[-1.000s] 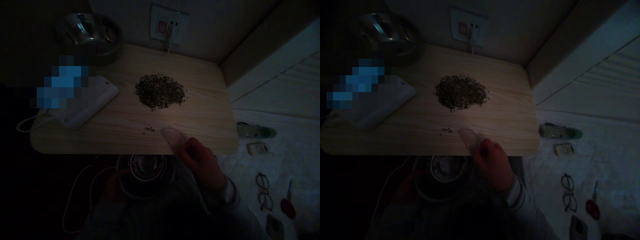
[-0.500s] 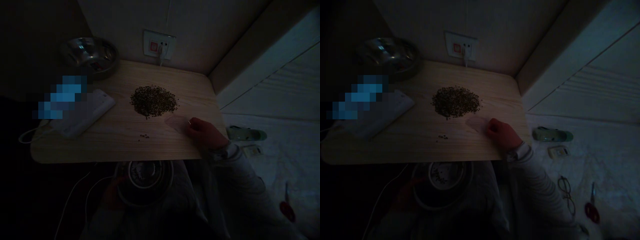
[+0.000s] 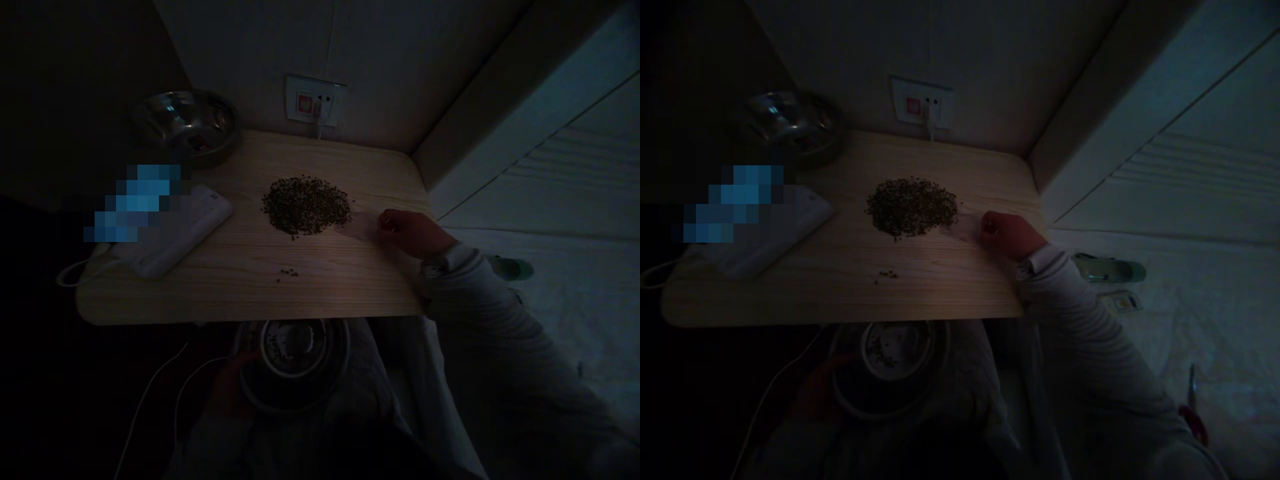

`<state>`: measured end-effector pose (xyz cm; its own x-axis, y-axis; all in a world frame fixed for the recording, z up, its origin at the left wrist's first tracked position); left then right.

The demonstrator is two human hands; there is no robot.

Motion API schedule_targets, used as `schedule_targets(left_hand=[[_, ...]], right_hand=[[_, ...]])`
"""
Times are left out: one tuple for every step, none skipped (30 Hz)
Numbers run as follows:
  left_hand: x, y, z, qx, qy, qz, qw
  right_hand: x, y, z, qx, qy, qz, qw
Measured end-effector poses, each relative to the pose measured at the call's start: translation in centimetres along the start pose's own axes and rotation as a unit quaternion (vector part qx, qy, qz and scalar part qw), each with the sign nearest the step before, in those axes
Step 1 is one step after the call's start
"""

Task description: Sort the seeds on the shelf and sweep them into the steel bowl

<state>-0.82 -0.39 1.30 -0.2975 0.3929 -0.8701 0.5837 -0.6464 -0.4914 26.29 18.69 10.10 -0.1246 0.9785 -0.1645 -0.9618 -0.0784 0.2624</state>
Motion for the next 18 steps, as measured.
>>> schedule_targets(left_hand=[[-0.1,0.0,-0.1,0.004,-0.007,0.018,1.0],[-0.2,0.0,-0.2,0.004,-0.012,0.029,0.999],[-0.2,0.0,-0.2,0.002,-0.014,0.039,0.999],[-0.2,0.0,-0.3,-0.001,-0.012,0.046,0.999],[-0.2,0.0,-0.3,-0.005,-0.009,0.048,0.999],[-0.2,0.0,-0.3,-0.006,-0.005,0.053,0.999],[-0.2,0.0,-0.3,-0.004,-0.004,0.059,0.998],[-0.2,-0.1,-0.3,0.001,-0.005,0.064,0.998],[-0.3,-0.1,-0.3,0.006,-0.005,0.064,0.998],[-0.3,-0.1,-0.3,0.009,-0.004,0.062,0.998],[-0.3,-0.2,-0.3,0.012,-0.003,0.06,0.998],[-0.4,-0.2,-0.4,0.012,-0.002,0.055,0.998],[-0.4,-0.2,-0.4,0.008,-0.001,0.051,0.999],[-0.4,-0.2,-0.4,0.004,-0.001,0.051,0.999],[-0.4,-0.2,-0.4,0.0,-0.001,0.052,0.999],[-0.4,-0.1,-0.4,-0.002,0.001,0.058,0.998],[-0.4,-0.1,-0.4,-0.003,0.005,0.065,0.998],[-0.4,0.0,-0.4,-0.002,0.007,0.071,0.997]], right_hand=[[0.1,-0.1,0.0,0.005,-0.003,0.001,1.0],[0.2,-0.2,-0.1,0.01,-0.004,0.002,1.0],[0.2,-0.2,-0.1,0.016,-0.003,0.002,1.0],[0.3,-0.3,-0.1,0.021,-0.003,0.0,1.0],[0.3,-0.3,0.0,0.023,-0.004,-0.001,1.0],[0.4,-0.2,0.0,0.021,-0.006,-0.001,1.0],[0.4,-0.2,0.1,0.018,-0.007,-0.001,1.0],[0.5,-0.2,0.1,0.017,-0.009,-0.003,1.0],[0.6,-0.2,0.1,0.017,-0.009,-0.005,1.0],[0.6,-0.2,0.1,0.021,-0.008,-0.007,1.0],[0.7,-0.3,0.1,0.03,-0.005,-0.009,0.999],[0.8,-0.5,0.0,0.042,0.0,-0.011,0.999],[0.8,-0.7,-0.1,0.057,0.005,-0.01,0.998],[0.8,-1.0,-0.2,0.076,0.012,-0.006,0.997],[0.7,-1.2,-0.3,0.098,0.019,0.001,0.995],[0.6,-1.3,-0.5,0.122,0.024,0.009,0.992],[0.3,-1.4,-0.5,0.145,0.027,0.018,0.989],[0.0,-1.3,-0.6,0.166,0.026,0.027,0.985]])
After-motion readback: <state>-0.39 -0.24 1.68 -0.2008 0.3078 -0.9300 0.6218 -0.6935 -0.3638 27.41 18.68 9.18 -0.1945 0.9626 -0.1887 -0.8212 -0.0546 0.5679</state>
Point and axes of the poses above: each hand's wrist, its own x-axis towards the middle knuckle, its own z-axis out of the back of the hand, y = z × x, the point moved 2 cm from there along x, towards the middle knuckle, and after that the axes turned 7 degrees about -z, right-handed, at the moved point
